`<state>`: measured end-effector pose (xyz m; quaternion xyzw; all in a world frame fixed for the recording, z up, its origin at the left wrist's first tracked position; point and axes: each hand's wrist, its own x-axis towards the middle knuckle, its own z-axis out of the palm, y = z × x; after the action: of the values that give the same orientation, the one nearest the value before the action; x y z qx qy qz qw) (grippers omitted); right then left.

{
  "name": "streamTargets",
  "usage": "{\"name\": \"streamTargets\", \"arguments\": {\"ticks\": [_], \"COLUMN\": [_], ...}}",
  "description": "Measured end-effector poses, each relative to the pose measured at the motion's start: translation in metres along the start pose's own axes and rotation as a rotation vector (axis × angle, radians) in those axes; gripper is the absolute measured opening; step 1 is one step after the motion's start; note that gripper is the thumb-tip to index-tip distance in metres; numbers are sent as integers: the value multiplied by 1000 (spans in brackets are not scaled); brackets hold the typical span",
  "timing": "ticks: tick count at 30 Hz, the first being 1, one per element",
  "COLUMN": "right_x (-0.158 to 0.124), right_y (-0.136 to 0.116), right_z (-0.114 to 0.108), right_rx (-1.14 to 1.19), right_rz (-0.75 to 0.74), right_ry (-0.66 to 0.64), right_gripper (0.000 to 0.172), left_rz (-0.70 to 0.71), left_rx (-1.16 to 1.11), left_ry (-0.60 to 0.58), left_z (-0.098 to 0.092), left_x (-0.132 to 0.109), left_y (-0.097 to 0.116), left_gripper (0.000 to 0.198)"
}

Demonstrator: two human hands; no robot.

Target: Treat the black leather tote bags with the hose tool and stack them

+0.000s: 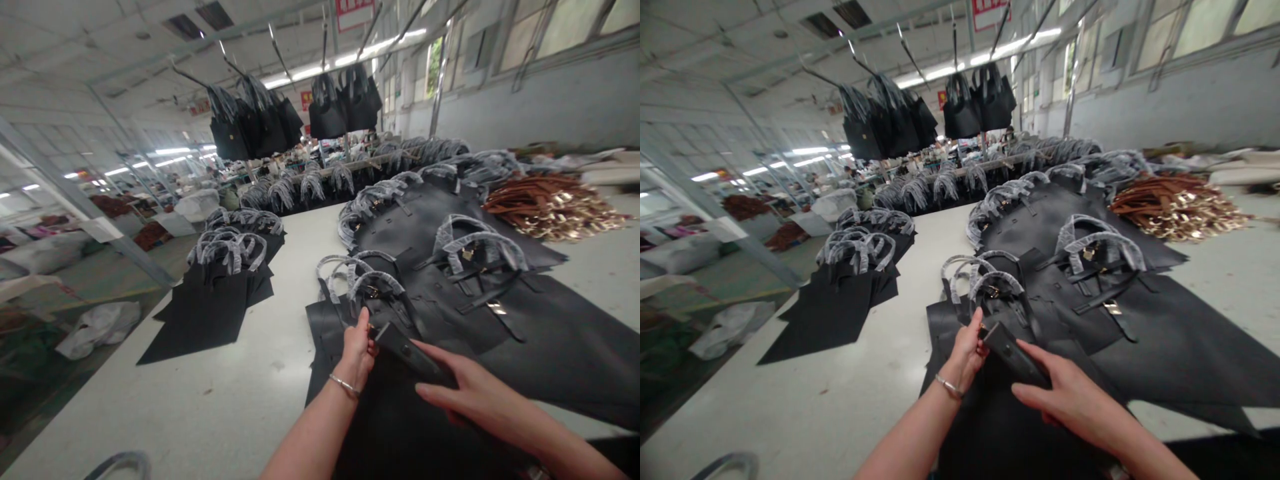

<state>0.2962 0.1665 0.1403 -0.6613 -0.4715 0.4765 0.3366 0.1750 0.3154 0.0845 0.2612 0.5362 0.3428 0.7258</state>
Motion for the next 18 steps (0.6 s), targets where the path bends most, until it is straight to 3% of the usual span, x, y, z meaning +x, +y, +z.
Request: {"name": "streamTargets", "arguments": {"ticks": [4,8,12,18], "right_x": [7,3,-16,-50], "right_y": [-7,-2,32,89], "right_z": [4,-16,-32,-30], "right_rx": [8,-6,-5,82], "right_rz": [-43,-8,84,209], "right_ry": [141,187,290,360], "right_gripper": [81,86,94,97], "left_rz": [-26,-8,35,183], "left_rx": [-71,-230,-297,-298], "left_ry": [-7,16,2,34], "left_z": [2,-8,-25,-38], "left_x": [-3,2,14,26], "left_y": [-9,-1,20,37], "left_gripper": [53,46,33,22]}}
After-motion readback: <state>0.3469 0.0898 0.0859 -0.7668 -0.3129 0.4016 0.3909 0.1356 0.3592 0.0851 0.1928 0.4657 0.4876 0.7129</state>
